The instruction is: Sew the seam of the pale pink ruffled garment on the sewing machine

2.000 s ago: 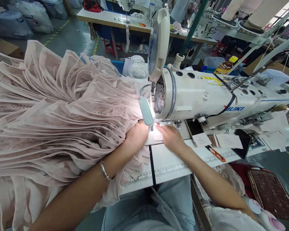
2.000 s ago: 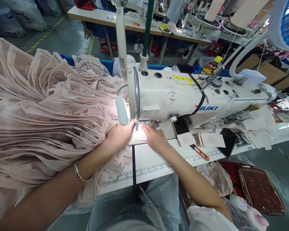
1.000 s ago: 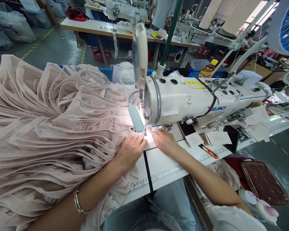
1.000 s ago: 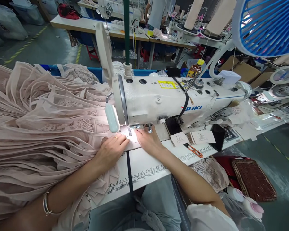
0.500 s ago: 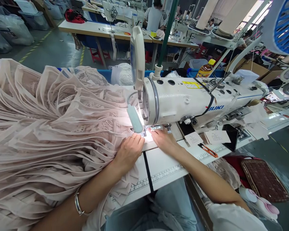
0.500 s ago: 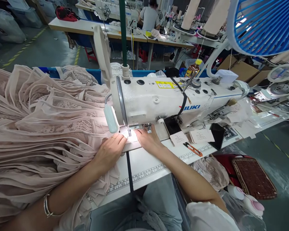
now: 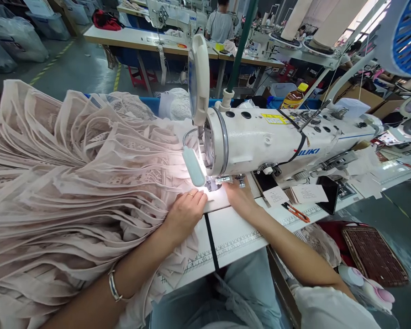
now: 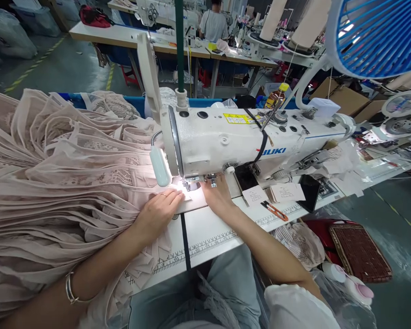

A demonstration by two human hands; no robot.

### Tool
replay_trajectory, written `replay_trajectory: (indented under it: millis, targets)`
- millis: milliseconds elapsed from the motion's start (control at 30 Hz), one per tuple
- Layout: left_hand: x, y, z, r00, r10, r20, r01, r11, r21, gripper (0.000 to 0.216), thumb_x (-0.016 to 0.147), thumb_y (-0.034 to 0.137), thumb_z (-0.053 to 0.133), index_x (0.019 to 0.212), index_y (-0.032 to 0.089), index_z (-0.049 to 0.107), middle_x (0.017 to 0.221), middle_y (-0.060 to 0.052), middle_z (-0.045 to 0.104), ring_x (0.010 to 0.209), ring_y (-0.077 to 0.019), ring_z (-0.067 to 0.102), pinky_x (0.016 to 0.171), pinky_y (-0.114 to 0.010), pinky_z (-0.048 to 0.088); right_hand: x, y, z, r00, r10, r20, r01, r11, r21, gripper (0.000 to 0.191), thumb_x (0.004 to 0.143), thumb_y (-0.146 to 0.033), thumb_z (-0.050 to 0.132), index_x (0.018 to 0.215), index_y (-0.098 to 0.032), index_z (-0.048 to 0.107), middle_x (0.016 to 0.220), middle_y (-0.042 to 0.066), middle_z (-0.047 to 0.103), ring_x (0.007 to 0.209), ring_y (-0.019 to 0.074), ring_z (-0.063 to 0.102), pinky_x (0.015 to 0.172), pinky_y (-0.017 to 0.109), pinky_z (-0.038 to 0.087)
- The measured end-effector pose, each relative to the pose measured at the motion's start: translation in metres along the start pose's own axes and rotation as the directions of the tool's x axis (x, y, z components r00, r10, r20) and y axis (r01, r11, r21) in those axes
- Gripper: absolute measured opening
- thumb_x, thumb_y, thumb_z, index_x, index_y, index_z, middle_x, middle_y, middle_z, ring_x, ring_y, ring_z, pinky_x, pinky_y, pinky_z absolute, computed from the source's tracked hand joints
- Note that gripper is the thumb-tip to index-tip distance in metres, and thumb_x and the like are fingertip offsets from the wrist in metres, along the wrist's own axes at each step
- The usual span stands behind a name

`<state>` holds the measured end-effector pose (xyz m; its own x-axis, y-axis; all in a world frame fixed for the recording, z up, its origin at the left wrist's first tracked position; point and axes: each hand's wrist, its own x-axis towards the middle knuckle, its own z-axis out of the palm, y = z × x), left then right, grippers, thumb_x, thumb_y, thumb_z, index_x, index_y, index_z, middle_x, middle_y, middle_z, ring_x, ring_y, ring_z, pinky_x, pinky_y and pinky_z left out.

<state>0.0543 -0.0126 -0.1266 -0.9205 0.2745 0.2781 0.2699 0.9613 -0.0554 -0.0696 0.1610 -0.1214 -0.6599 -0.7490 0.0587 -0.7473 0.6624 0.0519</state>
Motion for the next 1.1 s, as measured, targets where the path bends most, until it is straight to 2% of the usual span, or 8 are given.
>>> replay_trajectory:
  millis: [133, 267, 467, 567, 767, 833, 933, 1100]
  targets:
    - [-0.001, -0.007, -0.001, 1.000, -0.018, 0.005, 0.018, 1.000, -0.003, 0.028, 0.097, 0.009, 0.045, 0.119, 0.012, 0.061, 0.115, -0.013, 0.069, 0.108, -0.0252, 0.063, 0.087, -0.036, 0.051, -0.016, 0.005, -0.008, 0.997, -0.057, 0.048, 0.054, 0.996, 0.072, 0.054, 0.094, 0.001, 0.031, 0.138, -0.016, 0.057, 0.130, 0.015, 0.066, 0.121, 0.0278, 0.057, 0.114, 0.054, 0.029]
    - [-0.002, -0.012, 0.003, 0.999, 0.013, -0.040, -0.014, 0.999, -0.041, 0.036, 0.094, 0.005, 0.046, 0.125, 0.012, 0.063, 0.130, -0.013, 0.068, 0.119, -0.0270, 0.062, 0.102, -0.040, 0.049, -0.056, 0.016, -0.019, 0.992, -0.091, -0.088, 0.104, 0.984, 0.148, 0.042, 0.101, -0.019, 0.043, 0.142, -0.012, 0.052, 0.132, 0.017, 0.062, 0.126, 0.0297, 0.051, 0.109, 0.051, 0.038]
    - [-0.004, 0.011, 0.005, 0.988, 0.142, -0.060, -0.140, 0.989, 0.048, 0.044, 0.090, -0.002, 0.041, 0.123, 0.011, 0.067, 0.127, -0.014, 0.071, 0.121, -0.0293, 0.065, 0.089, -0.037, 0.056, -0.109, 0.062, -0.023, 0.933, 0.272, -0.235, -0.269, 0.962, 0.042, 0.040, 0.095, -0.040, 0.059, 0.117, -0.008, 0.062, 0.117, 0.022, 0.063, 0.108, 0.0359, 0.057, 0.090, 0.051, 0.050]
    - [-0.005, 0.024, 0.001, 0.970, 0.232, -0.070, -0.223, 0.968, 0.111, 0.045, 0.090, -0.003, 0.041, 0.123, 0.010, 0.067, 0.127, -0.013, 0.071, 0.120, -0.0289, 0.066, 0.085, -0.034, 0.057, -0.118, 0.076, -0.024, 0.918, 0.306, -0.252, -0.304, 0.951, 0.049, 0.027, 0.099, -0.032, 0.052, 0.111, -0.011, 0.065, 0.106, 0.018, 0.067, 0.098, 0.0321, 0.061, 0.084, 0.045, 0.052]
    - [0.002, 0.017, -0.008, 0.990, 0.141, 0.018, -0.142, 0.985, 0.100, 0.047, 0.089, -0.006, 0.039, 0.126, 0.006, 0.064, 0.126, -0.018, 0.070, 0.119, -0.0285, 0.065, 0.098, -0.040, 0.053, -0.108, 0.050, -0.042, 0.740, 0.409, -0.534, -0.322, 0.912, 0.253, 0.029, 0.101, -0.034, 0.048, 0.096, -0.020, 0.073, 0.093, 0.013, 0.069, 0.089, 0.0274, 0.063, 0.084, 0.043, 0.050]
    - [0.004, 0.013, -0.008, 0.993, 0.107, 0.053, -0.112, 0.989, 0.095, 0.048, 0.089, -0.006, 0.039, 0.127, 0.008, 0.064, 0.127, -0.017, 0.070, 0.118, -0.0279, 0.064, 0.102, -0.041, 0.052, -0.093, 0.034, -0.040, 0.798, 0.434, -0.418, -0.245, 0.867, 0.433, 0.033, 0.102, -0.035, 0.043, 0.095, -0.019, 0.072, 0.079, 0.008, 0.068, 0.072, 0.0217, 0.062, 0.072, 0.036, 0.051]
    - [0.003, 0.012, -0.004, 0.995, 0.079, 0.059, -0.083, 0.994, 0.075, 0.048, 0.088, -0.006, 0.039, 0.127, 0.007, 0.064, 0.131, -0.017, 0.068, 0.124, -0.0283, 0.062, 0.104, -0.040, 0.051, -0.058, 0.019, -0.025, 0.950, 0.291, -0.109, -0.170, 0.780, 0.602, 0.029, 0.101, -0.034, 0.045, 0.094, -0.019, 0.069, 0.069, 0.001, 0.067, 0.060, 0.0163, 0.060, 0.061, 0.027, 0.048]
    - [0.001, 0.009, -0.002, 0.998, 0.050, 0.041, -0.050, 0.999, -0.008, 0.051, 0.087, -0.006, 0.039, 0.130, 0.007, 0.062, 0.135, -0.015, 0.066, 0.132, -0.0270, 0.057, 0.099, -0.035, 0.053, -0.009, 0.020, -0.003, 0.957, 0.223, -0.184, -0.187, 0.963, 0.194, 0.022, 0.096, -0.019, 0.051, 0.105, -0.011, 0.070, 0.104, 0.017, 0.072, 0.106, 0.0305, 0.063, 0.092, 0.042, 0.049]
